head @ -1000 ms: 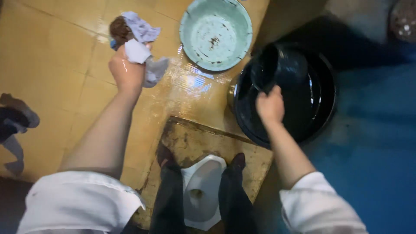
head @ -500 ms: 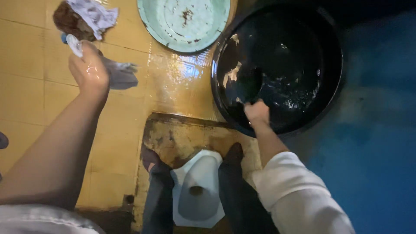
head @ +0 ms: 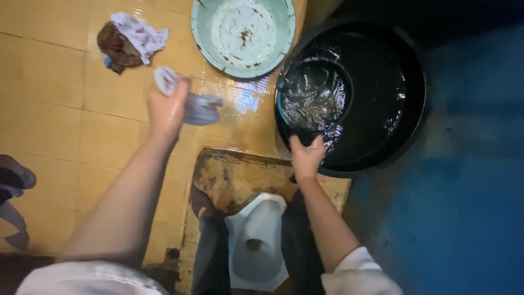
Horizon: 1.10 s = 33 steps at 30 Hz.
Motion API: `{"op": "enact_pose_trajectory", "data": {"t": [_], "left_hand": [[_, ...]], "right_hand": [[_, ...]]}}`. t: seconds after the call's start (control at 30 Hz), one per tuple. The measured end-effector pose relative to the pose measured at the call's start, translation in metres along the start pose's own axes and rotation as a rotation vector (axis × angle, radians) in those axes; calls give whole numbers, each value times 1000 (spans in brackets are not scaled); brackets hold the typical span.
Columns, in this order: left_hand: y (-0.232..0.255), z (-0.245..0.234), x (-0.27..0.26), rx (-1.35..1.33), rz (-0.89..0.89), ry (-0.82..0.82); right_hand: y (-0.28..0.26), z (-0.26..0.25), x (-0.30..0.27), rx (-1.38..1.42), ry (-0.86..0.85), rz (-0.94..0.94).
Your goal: Hand-washing clothes in a bathroom basin using a water scoop and bucket.
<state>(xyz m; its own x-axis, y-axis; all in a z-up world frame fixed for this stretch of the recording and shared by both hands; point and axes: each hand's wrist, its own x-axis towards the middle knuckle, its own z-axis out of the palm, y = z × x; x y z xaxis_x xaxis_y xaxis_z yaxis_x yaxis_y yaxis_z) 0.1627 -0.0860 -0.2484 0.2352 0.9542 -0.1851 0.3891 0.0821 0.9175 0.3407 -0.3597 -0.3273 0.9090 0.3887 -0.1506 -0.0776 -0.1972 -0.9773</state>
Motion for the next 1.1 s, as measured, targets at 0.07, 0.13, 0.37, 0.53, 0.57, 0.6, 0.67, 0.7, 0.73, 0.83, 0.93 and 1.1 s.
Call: {"op": "enact_pose_trajectory", "data": {"t": [0.07, 0.13, 0.37, 0.53, 0.57, 0.6, 0.67, 0.7, 0.73, 0.83, 0.93, 1.1], "left_hand": [[3, -7, -5, -40, -9, -56], [8, -14, -6, -79, -19, -109], [41, -61, 2, 147, 243, -89], [-5, -94, 57, -6, 573, -50], [7, -110, 55, 73, 493, -60], [17, -124, 53, 152, 413, -70], [58, -154, 51, 163, 340, -62], [78, -169, 49, 173, 269, -69], [74, -178, 52, 173, 265, -57], [57, -205, 64, 7, 255, -102], [48, -223, 73, 83, 369, -36], [68, -250, 77, 225, 276, 75]], "right_hand": [[-43, 27, -9, -42, -33, -74], [-71, 56, -14, -85, -69, -148], [-167, 166, -35, 159, -324, -136], [-218, 247, -50, 25, -324, -532], [-233, 258, -56, 13, -342, -518], [-247, 268, -61, 2, -361, -504], [-252, 286, -63, 41, -384, -562], [-255, 296, -64, 77, -393, -613], [-259, 303, -68, 80, -405, -615], [-270, 323, -77, -3, -387, -563], [-274, 337, -83, -52, -377, -667], [-290, 354, -99, -127, -439, -691]]}}
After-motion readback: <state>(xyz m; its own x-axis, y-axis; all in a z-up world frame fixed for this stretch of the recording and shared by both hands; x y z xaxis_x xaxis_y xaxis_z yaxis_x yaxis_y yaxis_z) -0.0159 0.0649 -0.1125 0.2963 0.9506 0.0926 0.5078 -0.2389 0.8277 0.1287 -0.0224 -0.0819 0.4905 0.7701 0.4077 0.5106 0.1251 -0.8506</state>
